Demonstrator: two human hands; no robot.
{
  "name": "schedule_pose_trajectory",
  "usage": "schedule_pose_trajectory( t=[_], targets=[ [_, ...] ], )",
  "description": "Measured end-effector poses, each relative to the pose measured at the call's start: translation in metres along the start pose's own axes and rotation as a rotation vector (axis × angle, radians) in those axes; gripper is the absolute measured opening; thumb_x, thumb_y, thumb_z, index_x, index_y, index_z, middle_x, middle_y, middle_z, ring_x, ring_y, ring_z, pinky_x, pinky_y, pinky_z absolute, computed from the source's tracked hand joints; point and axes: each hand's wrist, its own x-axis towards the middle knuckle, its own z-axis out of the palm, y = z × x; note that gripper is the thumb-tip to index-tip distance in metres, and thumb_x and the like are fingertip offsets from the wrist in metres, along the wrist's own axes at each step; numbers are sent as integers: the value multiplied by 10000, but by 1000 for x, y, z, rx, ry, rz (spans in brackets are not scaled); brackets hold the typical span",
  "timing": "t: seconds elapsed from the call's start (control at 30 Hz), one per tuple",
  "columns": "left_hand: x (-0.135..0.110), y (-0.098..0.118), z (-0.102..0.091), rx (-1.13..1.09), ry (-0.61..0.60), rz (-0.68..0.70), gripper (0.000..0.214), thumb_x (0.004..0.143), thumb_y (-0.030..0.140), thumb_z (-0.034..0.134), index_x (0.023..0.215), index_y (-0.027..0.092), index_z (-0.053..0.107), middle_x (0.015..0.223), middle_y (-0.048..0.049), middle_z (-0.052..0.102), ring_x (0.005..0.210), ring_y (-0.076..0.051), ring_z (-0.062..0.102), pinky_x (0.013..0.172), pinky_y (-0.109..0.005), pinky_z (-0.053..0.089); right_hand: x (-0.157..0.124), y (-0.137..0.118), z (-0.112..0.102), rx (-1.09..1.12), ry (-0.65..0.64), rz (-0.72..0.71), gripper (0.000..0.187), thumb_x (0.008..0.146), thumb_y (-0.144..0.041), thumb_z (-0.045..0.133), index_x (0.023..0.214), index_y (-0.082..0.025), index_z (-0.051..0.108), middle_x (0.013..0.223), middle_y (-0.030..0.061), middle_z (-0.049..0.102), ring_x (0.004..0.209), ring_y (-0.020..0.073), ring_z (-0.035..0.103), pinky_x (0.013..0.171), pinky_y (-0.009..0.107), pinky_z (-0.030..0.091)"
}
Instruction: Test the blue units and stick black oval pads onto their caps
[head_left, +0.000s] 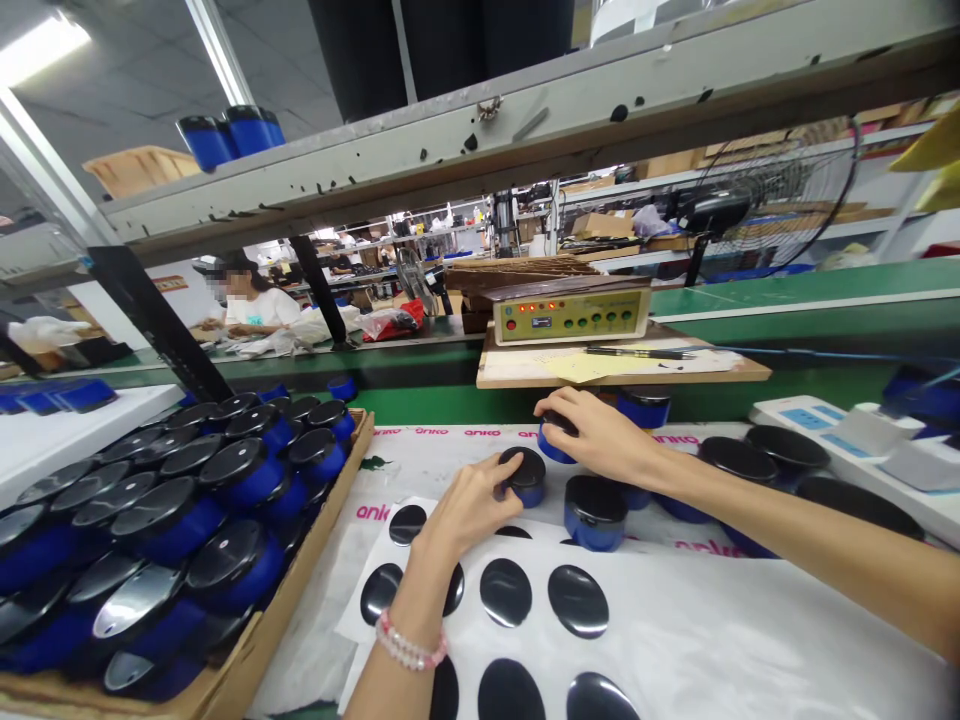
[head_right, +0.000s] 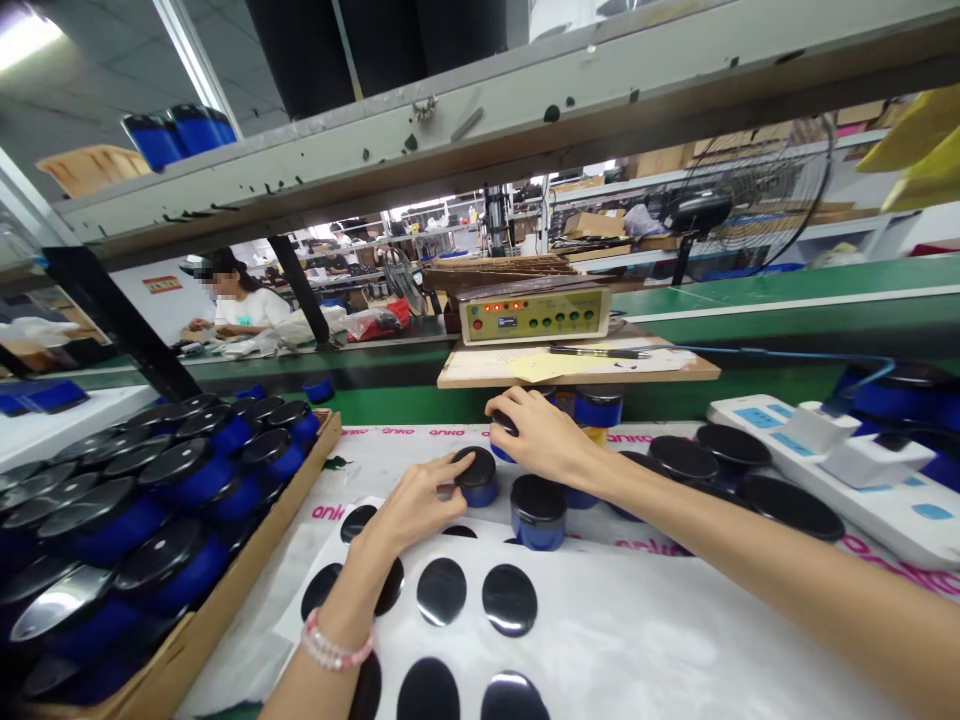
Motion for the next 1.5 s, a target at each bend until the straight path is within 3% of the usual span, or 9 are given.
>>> schedule_pose_trajectory(
  t=[0.17, 0.37, 0.53, 0.67, 0.8, 0.97, 1.17, 1.3, 1.5],
  targets=[
    [2, 0, 5, -39, 84, -92, 780, 654, 376, 714, 1324, 205, 354, 1191, -98, 549, 1026, -255, 560, 879, -396, 469, 18, 4, 21, -4, -77, 0, 357, 889, -328, 428, 1150, -139, 581, 1107, 130, 547, 1025, 275, 503, 906, 427, 394],
    [-1, 3, -1, -27, 93, -95, 881, 639, 348, 720, 1364, 250, 228, 1041, -39, 553, 922, -211, 574, 828, -354, 474, 48, -14, 43, 71, -178, -20, 373, 887, -224, 421, 1206, -91, 562, 1179, 164, 555, 1070, 256, 530, 926, 369, 405],
    [-3, 1, 0, 59, 172, -76, 905, 593, 352, 740, 1347, 210, 261, 1261, -119, 393, 1195, -281, 399, 1010, -445, 333, 54, -17, 35, 158, -331, -102, 429, 938, -304, 338, 1294, -132, 502, 1257, 96, 567, 1072, 195, 568, 872, 270, 457],
    [-3, -6, 5, 121, 79, -87, 1012, 565, 432, 766, 1408, 285, 225, 1495, -111, 153, 1359, -366, 132, 1057, -570, 180, 29, 0, -2, 138, -367, -136, 511, 915, -457, 379, 1295, -138, 503, 1294, 115, 532, 1155, 247, 508, 965, 343, 397],
    [-3, -10, 8, 185, -29, -119, 938, 624, 452, 725, 1417, 301, 247, 1533, -82, 94, 1383, -343, 104, 1069, -548, 187, -18, 11, -28, 19, -448, -158, 629, 738, -571, 604, 1236, -190, 561, 1198, 128, 575, 1148, 342, 477, 962, 475, 364],
    [-3, -10, 10, 204, -4, -125, 896, 646, 414, 706, 1414, 288, 262, 1533, -78, 99, 1385, -318, 122, 1076, -516, 222, -68, 0, -34, -104, -383, -269, 532, 761, -372, 643, 1256, -223, 519, 1112, 102, 579, 1078, 285, 481, 949, 472, 354],
    [-3, -15, 14, 231, 12, -106, 862, 667, 400, 687, 1413, 295, 267, 1525, -78, 129, 1380, -325, 142, 1068, -522, 253, -101, 18, -50, -187, -298, -186, 519, 802, -377, 602, 1292, -243, 497, 1224, 107, 527, 1166, 308, 400, 969, 521, 313],
    [-2, -17, 14, 257, 22, -105, 837, 680, 410, 674, 1408, 289, 280, 1519, -78, 145, 1369, -328, 183, 1075, -503, 263, -115, 35, -43, -274, -243, -184, 563, 828, -351, 580, 1362, -266, 423, 1377, 125, 394, 1265, 341, 302, 985, 563, 270],
    [-1, -17, 12, 362, 19, -87, 814, 700, 464, 642, 1403, 256, 289, 1507, -105, 170, 1366, -334, 194, 1060, -518, 277, -133, 32, -30, -398, -174, -211, 550, 845, -175, 519, 1375, -239, 386, 1372, 115, 425, 1281, 320, 294, 1016, 570, 219]
  ],
)
